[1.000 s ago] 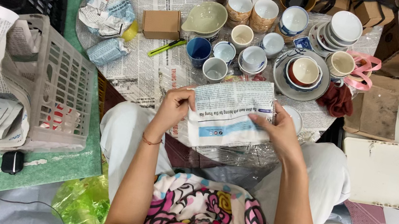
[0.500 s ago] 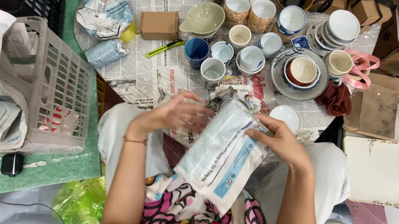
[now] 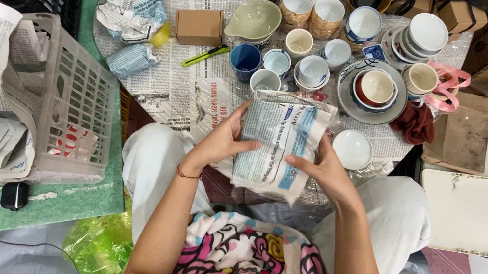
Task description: The person wraps small ceramic cups and bowls individually in newspaper. They pick up each item, fold a sheet of newspaper around it, and place the wrapped item on a growing stack on the table.
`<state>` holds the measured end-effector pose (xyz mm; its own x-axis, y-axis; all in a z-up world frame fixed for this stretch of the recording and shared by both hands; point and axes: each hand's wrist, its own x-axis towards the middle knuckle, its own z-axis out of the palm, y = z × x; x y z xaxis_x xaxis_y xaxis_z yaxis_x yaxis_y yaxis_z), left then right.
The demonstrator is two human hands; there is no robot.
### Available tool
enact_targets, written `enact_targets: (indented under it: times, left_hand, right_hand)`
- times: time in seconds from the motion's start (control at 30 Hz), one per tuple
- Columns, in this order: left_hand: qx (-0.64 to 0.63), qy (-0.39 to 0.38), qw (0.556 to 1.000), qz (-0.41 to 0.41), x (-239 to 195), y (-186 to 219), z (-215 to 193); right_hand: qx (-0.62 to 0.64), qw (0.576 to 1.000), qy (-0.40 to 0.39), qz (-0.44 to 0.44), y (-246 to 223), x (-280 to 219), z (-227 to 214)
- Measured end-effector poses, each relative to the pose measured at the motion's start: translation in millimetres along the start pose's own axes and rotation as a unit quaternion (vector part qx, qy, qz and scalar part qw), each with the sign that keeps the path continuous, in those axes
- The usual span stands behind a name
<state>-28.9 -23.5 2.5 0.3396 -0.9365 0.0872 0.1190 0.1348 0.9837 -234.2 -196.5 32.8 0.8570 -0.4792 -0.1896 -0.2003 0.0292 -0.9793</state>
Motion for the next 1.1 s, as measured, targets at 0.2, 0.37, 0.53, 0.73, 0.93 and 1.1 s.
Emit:
enact_targets:
  times: [0.2, 0.37, 0.53, 0.73, 0.93, 1.1]
  left_hand:
    - [0.006, 0.023, 0.995, -0.092, -4, 7, -3]
    - [-0.088, -0.073, 0.993, -0.022, 1, 3, -2]
    - [-0.061, -0.13, 0.983, 0.113, -1, 3, -6]
    - [-0.311, -0.081, 0.945, -0.066, -4, 5, -4]
    - [-0.099, 0.072, 0.987, -0.108, 1, -5, 5]
    - [-0.085, 0.16, 0.978, -0.104, 4, -4, -9]
  right_hand:
    - [0.124, 0.991, 0.028, 0.029, 5, 3, -5]
    - [0.156, 0.984, -0.075, -0.029, 1, -1, -18]
    - [0.092, 0.987, -0.092, -0.095, -7, -1, -24]
    - [-0.029, 0.972, 0.03, -0.23, -17, -7, -15]
    - [-0.206, 0.931, 0.131, -0.272, -27, -14, 9]
    - [-0.163, 0.953, 0.095, -0.238, -30, -16, 19]
